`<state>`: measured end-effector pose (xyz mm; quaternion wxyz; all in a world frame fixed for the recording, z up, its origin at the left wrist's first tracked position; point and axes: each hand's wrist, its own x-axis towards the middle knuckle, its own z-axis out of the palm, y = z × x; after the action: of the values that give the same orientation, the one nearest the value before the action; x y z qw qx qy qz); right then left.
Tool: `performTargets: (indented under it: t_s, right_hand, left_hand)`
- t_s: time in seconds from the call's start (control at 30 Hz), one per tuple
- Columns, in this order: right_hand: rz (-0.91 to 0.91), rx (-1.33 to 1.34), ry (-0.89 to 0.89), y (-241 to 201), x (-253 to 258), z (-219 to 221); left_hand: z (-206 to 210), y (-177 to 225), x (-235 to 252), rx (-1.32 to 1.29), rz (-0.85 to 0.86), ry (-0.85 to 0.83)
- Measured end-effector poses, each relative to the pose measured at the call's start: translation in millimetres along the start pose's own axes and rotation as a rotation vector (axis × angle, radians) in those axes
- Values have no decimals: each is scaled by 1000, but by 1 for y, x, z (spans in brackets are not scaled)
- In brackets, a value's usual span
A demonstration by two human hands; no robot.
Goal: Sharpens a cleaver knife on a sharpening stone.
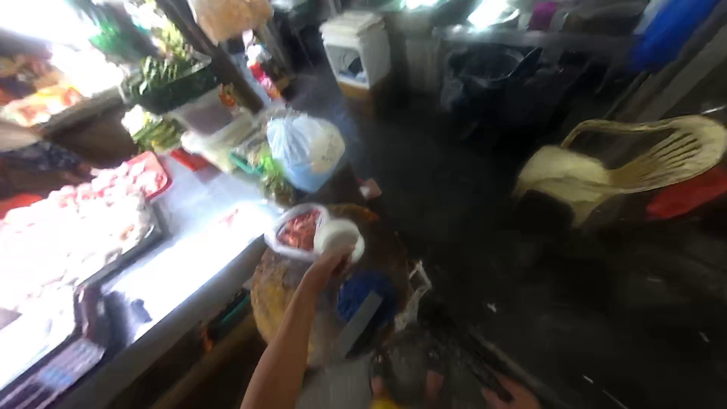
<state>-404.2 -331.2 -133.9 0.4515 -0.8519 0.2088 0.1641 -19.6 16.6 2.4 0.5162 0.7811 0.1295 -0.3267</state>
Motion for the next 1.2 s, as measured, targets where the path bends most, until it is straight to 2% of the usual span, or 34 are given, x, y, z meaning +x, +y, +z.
performTargets:
  t_s: [0.03, 0.17, 0.3, 0.4, 0.43, 0.5, 0.57, 0.63, 0.67, 0.8, 0.9, 0.97, 1.03, 1.1, 1.2]
  right_hand:
    - [-2, -8, 10, -8, 10, 3]
    - [-84, 3, -84, -44, 46, 12]
    - [-206, -130, -203, -78, 76, 18]
    - [-356, -248, -194, -96, 83, 34]
    - [-408, -305, -180, -102, 85, 42]
    - [-489, -431, -174, -114, 87, 58]
    - [-564, -520, -188, -124, 89, 80]
    - [-597, -594, -266, -132, 90, 102]
    - [-622, -629, -300, -135, 90, 114]
    - [-650, -741, -408, -144, 96, 150]
    - [-623, -782, -450, -149, 96, 157]
    - [-615, -787, -442, -150, 96, 155]
    - [-617, -774, -394, -147, 99, 142]
    - [-602, -758, -325, -138, 112, 112]
    - [-497, -803, -236, -121, 137, 56]
  left_hand:
    - [11, -7, -14, 31, -11, -29]
    - [32, -79, -31, 84, -102, -82]
    - [29, -144, -51, 70, -187, -40]
    - [20, -210, -70, 8, -176, 17]
    - [17, -219, -86, -15, -158, 85]
    - [16, -229, -125, -17, -60, 339]
    - [21, -246, -148, 105, 89, 695]
    - [32, -262, -164, 295, 293, 864]
    - [37, -270, -169, 386, 377, 845]
    - [51, -314, -153, 682, 540, 506]
    - [53, -340, -128, 787, 585, 441]
    - [58, -347, -115, 759, 657, 507]
    - [73, -334, -107, 725, 673, 563]
    - [98, -304, -93, 715, 655, 577]
    - [143, -257, -57, 665, 677, 498]
